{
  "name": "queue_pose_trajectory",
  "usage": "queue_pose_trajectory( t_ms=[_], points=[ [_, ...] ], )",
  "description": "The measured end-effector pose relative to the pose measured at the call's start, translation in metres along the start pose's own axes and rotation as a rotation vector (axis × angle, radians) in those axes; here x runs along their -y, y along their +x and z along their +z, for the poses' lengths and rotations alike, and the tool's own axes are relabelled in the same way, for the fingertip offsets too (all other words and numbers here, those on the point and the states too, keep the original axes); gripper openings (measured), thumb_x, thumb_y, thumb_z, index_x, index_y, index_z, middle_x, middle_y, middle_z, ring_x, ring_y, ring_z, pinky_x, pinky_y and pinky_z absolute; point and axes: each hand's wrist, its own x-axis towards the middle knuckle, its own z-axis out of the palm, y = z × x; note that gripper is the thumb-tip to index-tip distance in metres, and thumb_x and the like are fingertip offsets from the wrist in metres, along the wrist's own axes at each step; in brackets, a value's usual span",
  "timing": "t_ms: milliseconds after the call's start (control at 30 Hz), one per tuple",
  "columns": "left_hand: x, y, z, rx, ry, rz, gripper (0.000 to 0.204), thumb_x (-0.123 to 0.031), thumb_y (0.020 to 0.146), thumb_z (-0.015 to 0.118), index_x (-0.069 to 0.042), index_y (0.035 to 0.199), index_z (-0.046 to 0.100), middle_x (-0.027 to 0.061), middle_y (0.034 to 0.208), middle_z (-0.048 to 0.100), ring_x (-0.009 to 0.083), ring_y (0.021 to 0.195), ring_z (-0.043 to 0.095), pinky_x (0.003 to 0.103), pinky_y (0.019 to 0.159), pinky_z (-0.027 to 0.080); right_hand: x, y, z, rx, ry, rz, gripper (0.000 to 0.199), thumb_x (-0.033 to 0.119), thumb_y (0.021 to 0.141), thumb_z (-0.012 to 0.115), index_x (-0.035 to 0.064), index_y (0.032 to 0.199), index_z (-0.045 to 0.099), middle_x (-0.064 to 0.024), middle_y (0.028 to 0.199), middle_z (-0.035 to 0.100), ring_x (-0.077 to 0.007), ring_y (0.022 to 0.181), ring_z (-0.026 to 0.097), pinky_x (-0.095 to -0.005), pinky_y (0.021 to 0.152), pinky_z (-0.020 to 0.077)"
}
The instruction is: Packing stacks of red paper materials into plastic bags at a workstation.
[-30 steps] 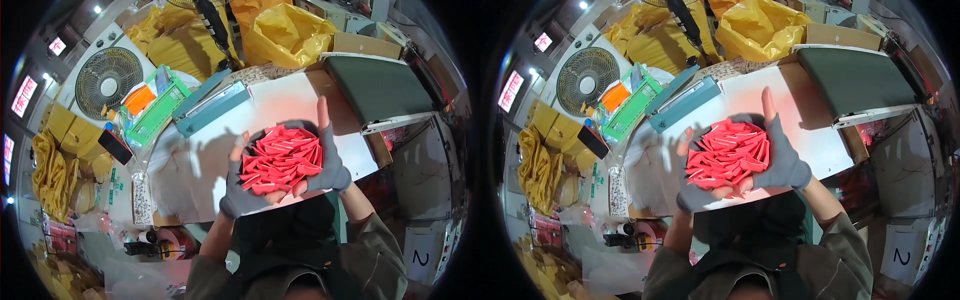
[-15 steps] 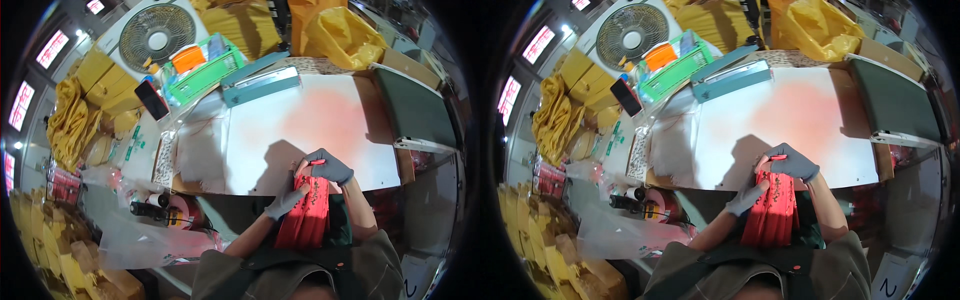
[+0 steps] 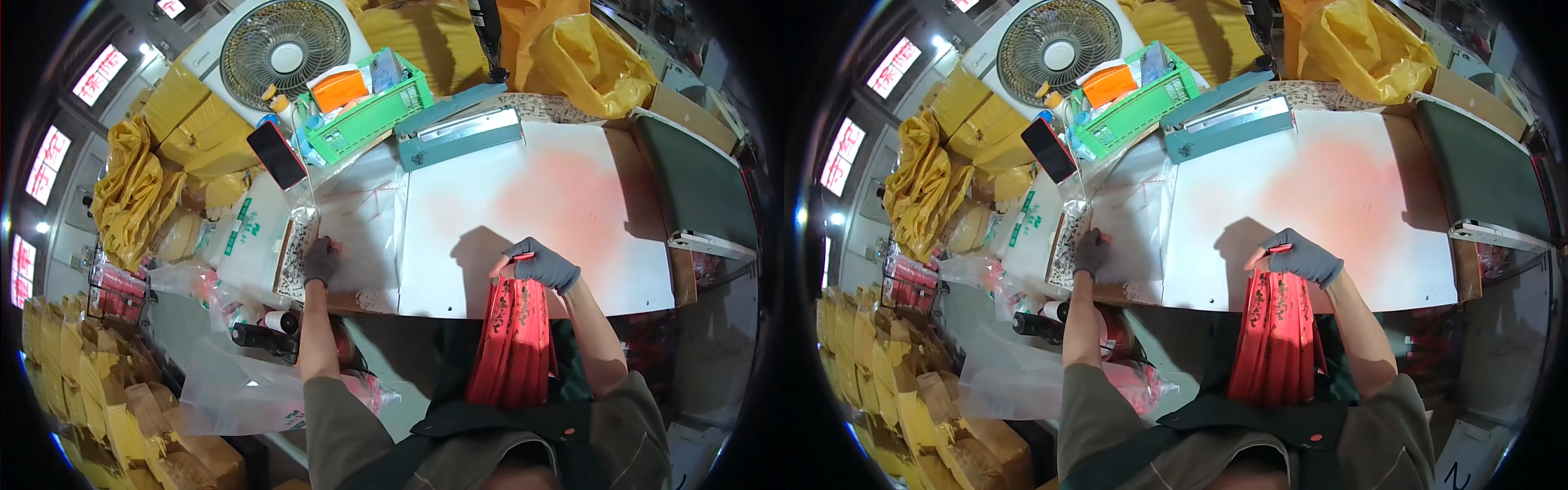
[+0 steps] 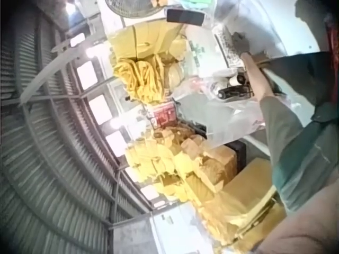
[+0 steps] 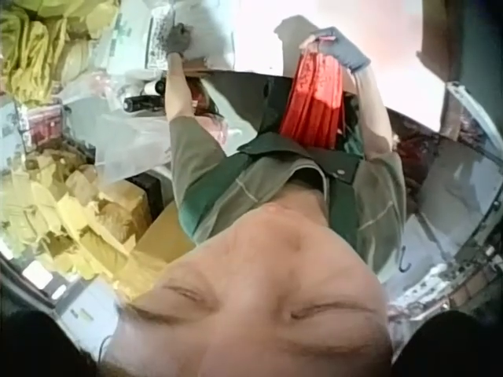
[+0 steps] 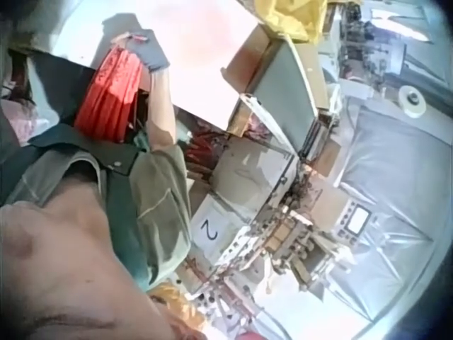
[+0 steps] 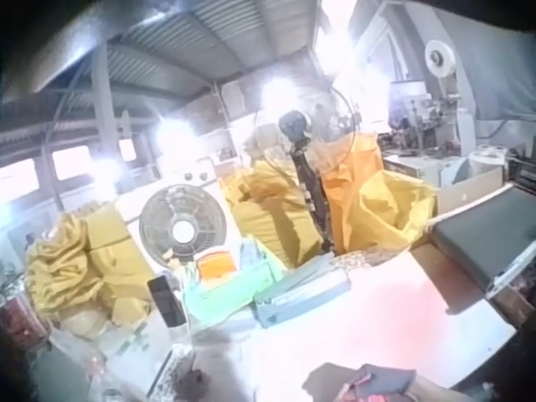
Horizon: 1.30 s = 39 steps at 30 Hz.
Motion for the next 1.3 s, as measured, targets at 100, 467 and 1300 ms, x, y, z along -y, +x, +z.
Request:
queue_pose_trajectory(
  t_ms=[100,467,1300],
  points=[
    [-0.023,0.008,-0.012,0.002,-0.081,0.095,0.019,-0.021,0.078,0.066,-0.005,0.086,0.061,0.0145,0.086,0.062,0.0319,0.082,0.061,0.039,0.074,0.048,-0.002,0.002,-0.001,0.009,-0.020,-0.033,0.017,0.009,0.081,0.065,-0.0010,0.094,0.071,-0.0098,0.086,0.070,-0.0134,0.081,0.064,-0.0261,0.078,0.0496],
    [-0.043,0.005,0.004,-0.165,-0.214,0.110,0.016,-0.015,0.076,0.066,-0.002,0.084,0.062,0.0161,0.081,0.062,0.0332,0.079,0.061,0.039,0.070,0.048,-0.002,0.005,0.001,0.002,0.033,-0.003,0.022,0.014,0.082,0.066,-0.0015,0.096,0.070,-0.0103,0.087,0.070,-0.0143,0.082,0.064,-0.0264,0.078,0.0497],
    [-0.259,-0.091,0.010,-0.220,-0.935,0.246,0.013,-0.016,0.094,0.051,-0.006,0.089,0.059,-0.0005,0.062,0.054,0.0074,0.053,0.049,0.022,0.049,0.037,0.001,-0.010,0.005,-0.024,0.020,-0.112,0.029,0.003,0.078,0.058,-0.0020,0.107,0.062,-0.0090,0.094,0.067,-0.0142,0.091,0.061,-0.0275,0.083,0.0467]
  ],
)
